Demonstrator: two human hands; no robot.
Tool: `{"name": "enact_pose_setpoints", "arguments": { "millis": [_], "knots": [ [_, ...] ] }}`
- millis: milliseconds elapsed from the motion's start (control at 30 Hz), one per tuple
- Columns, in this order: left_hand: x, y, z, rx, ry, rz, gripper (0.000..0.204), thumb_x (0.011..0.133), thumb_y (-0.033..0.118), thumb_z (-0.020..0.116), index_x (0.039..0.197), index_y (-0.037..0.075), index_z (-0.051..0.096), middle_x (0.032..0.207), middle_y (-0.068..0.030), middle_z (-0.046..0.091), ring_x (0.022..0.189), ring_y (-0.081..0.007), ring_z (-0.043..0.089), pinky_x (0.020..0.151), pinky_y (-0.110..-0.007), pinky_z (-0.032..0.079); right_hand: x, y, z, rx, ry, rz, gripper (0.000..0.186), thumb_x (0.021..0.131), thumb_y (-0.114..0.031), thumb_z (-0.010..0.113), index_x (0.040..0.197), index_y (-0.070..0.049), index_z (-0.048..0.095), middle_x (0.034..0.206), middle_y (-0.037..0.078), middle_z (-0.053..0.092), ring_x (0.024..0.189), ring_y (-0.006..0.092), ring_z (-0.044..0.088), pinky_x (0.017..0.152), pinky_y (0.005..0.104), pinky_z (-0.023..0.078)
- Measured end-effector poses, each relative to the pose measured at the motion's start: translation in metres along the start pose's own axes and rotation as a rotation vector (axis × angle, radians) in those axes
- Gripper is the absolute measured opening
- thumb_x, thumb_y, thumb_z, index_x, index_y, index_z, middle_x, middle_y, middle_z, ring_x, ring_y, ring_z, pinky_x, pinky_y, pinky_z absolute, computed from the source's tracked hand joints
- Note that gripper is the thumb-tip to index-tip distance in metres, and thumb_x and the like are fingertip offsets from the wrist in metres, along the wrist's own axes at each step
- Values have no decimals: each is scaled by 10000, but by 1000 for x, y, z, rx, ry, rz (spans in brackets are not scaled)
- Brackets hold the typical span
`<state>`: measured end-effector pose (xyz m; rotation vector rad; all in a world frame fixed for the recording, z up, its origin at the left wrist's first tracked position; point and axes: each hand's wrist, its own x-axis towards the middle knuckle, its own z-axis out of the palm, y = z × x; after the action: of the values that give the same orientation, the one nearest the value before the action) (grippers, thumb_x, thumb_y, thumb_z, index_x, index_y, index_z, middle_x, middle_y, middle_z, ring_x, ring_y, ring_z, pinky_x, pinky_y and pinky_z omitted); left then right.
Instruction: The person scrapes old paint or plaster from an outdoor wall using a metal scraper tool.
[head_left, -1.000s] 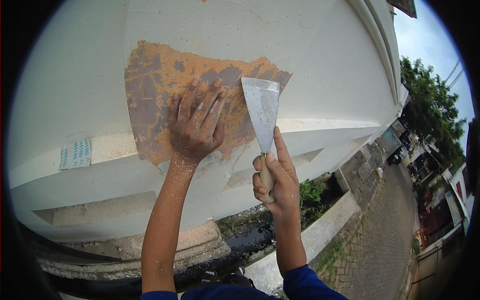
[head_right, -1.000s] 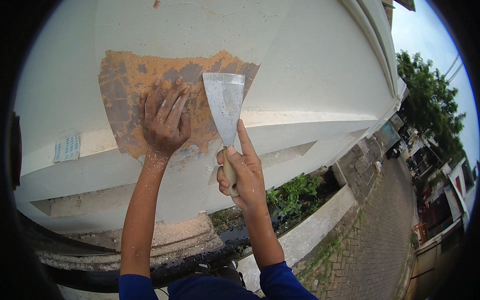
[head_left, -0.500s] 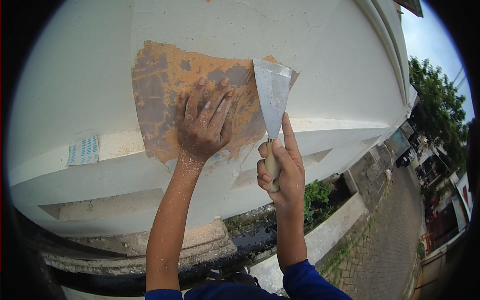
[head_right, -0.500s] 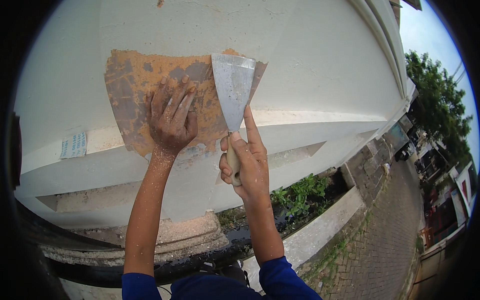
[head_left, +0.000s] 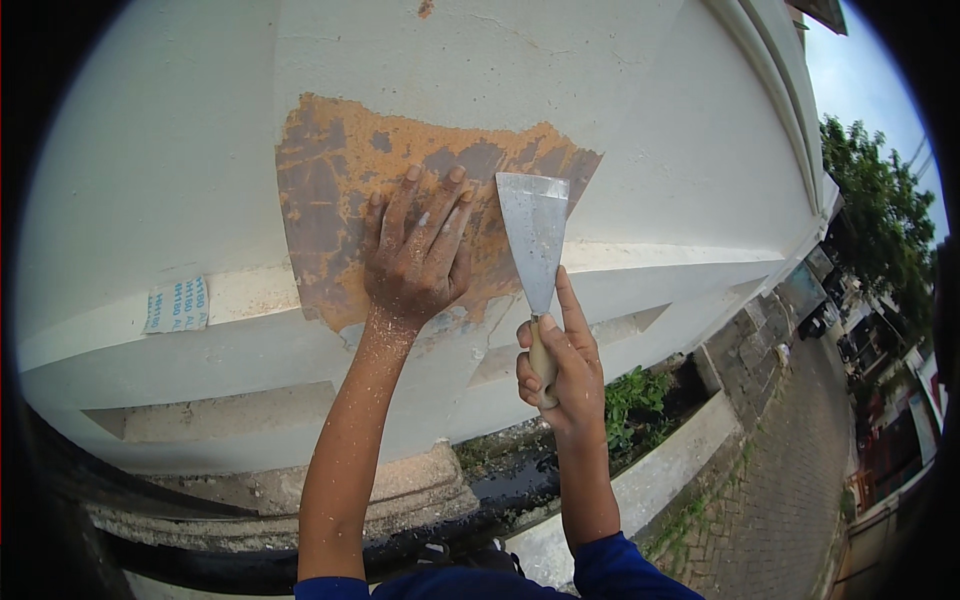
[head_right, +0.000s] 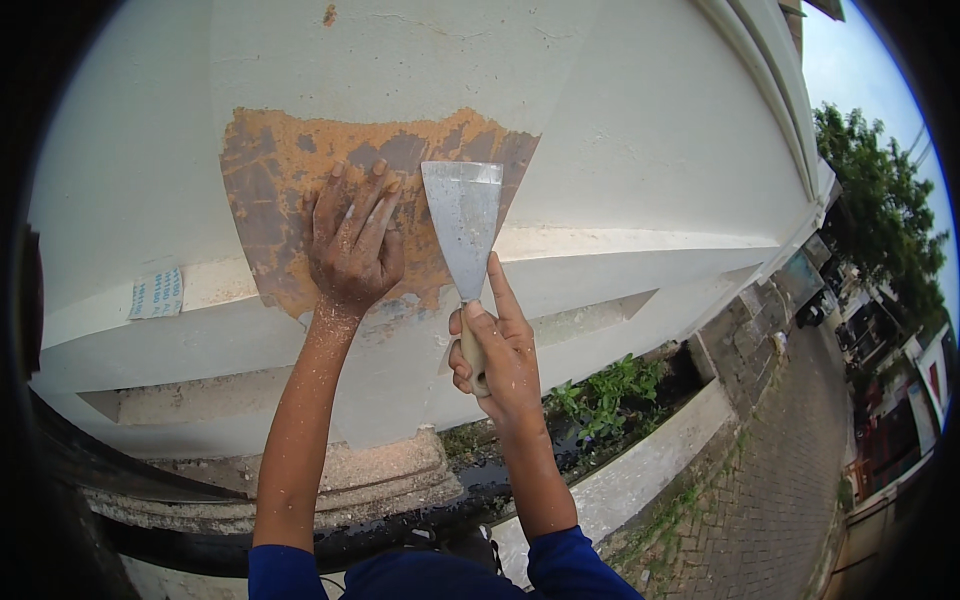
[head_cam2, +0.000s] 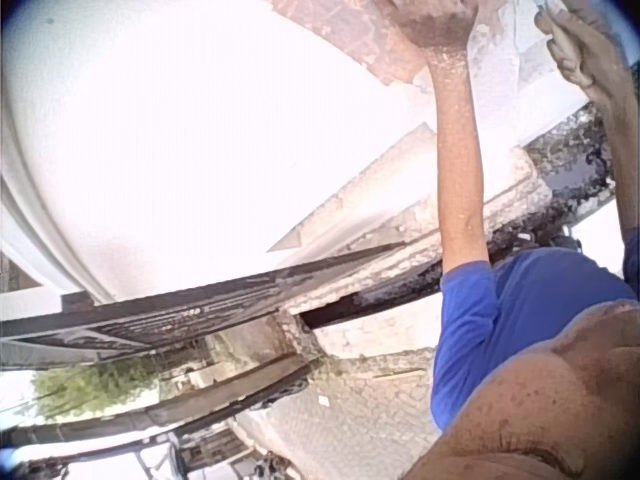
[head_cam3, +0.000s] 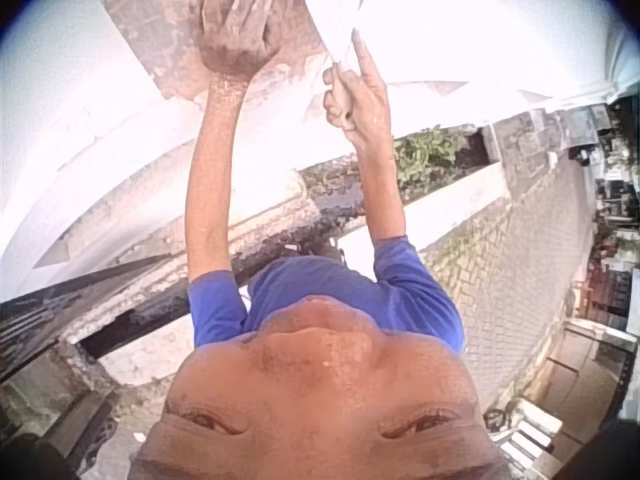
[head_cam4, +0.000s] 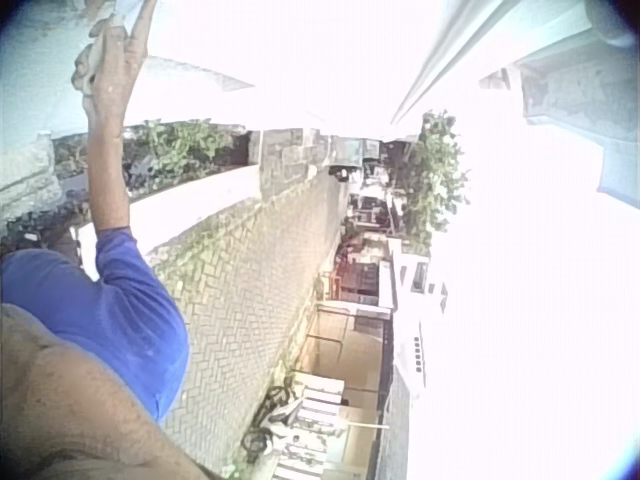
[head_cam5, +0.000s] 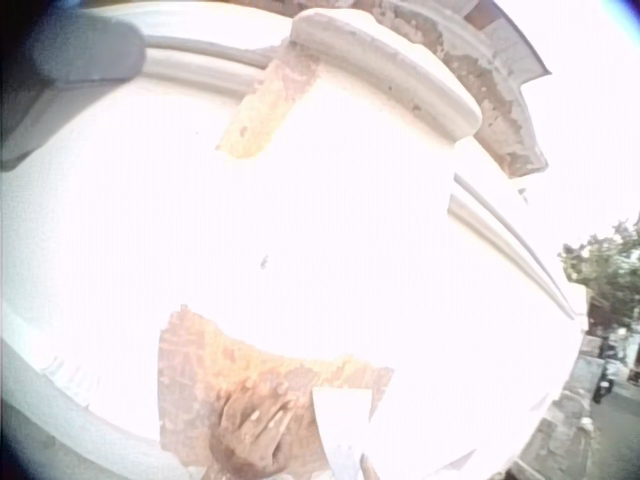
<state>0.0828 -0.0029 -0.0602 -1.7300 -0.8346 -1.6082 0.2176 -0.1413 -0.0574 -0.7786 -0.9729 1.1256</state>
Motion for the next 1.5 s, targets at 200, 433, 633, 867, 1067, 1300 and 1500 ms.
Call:
{"name": "enact_pose_setpoints", "arguments": {
  "millis": [200, 433, 633, 867, 1067, 1300, 1500],
  "knots": [
    [0, -2, -1, 11, 2, 2, 318, 751, 83, 525, 1021, 143, 681, 1244, 34, 585, 1306, -248, 362, 1132, -421, 167, 6, -14, 9, 11, 17, -55, 575, 955, -131, 449, 1460, -137, 174, 754, 58, 537, 426, 67, 478, 298, 202, 351],
    [-1, 0, 2, 5, -9, 4, 251, 798, 160, 524, 989, 171, 687, 1295, 63, 543, 1315, -221, 354, 1148, -430, 123, 8, -15, 5, 27, 40, -37, 576, 954, -127, 450, 1460, -143, 175, 748, 59, 534, 423, 68, 475, 295, 201, 343],
    [0, -2, 2, -3, 2, 5, 299, 746, 87, 534, 998, 142, 686, 1253, 46, 579, 1296, -247, 372, 1134, -421, 151, 4, -8, -6, 1, 25, -15, 587, 952, -124, 450, 1463, -137, 160, 752, 62, 526, 420, 73, 471, 294, 204, 330],
    [0, -4, -1, 10, -2, 15, 299, 741, 88, 533, 994, 142, 683, 1254, 45, 579, 1298, -251, 369, 1135, -417, 146, 7, -12, 3, -9, 28, -88, 586, 947, -130, 456, 1460, -131, 174, 751, 59, 523, 422, 69, 468, 290, 199, 324],
    [1, -1, 0, -25, -1, 14, 291, 743, 80, 529, 983, 132, 683, 1263, 42, 572, 1302, -253, 364, 1135, -415, 149, 13, -18, 7, 8, 17, -106, 585, 949, -129, 452, 1461, -122, 170, 755, 60, 524, 426, 65, 468, 291, 199, 326],
    [-1, 0, -1, -3, 5, 14, 269, 747, 77, 532, 961, 132, 684, 1248, 38, 583, 1301, -259, 367, 1132, -415, 158, 5, 1, -1, -47, 1, -96, 586, 946, -138, 459, 1460, -126, 177, 764, 62, 524, 422, 64, 470, 291, 203, 340],
    [2, -1, 0, 23, 17, 27, 252, 750, 83, 537, 948, 134, 684, 1248, 37, 583, 1298, -262, 370, 1130, -419, 162, 21, -22, 13, -11, -18, -148, 593, 943, -143, 467, 1459, -125, 178, 757, 60, 525, 426, 67, 478, 293, 202, 347]
  ]
}}
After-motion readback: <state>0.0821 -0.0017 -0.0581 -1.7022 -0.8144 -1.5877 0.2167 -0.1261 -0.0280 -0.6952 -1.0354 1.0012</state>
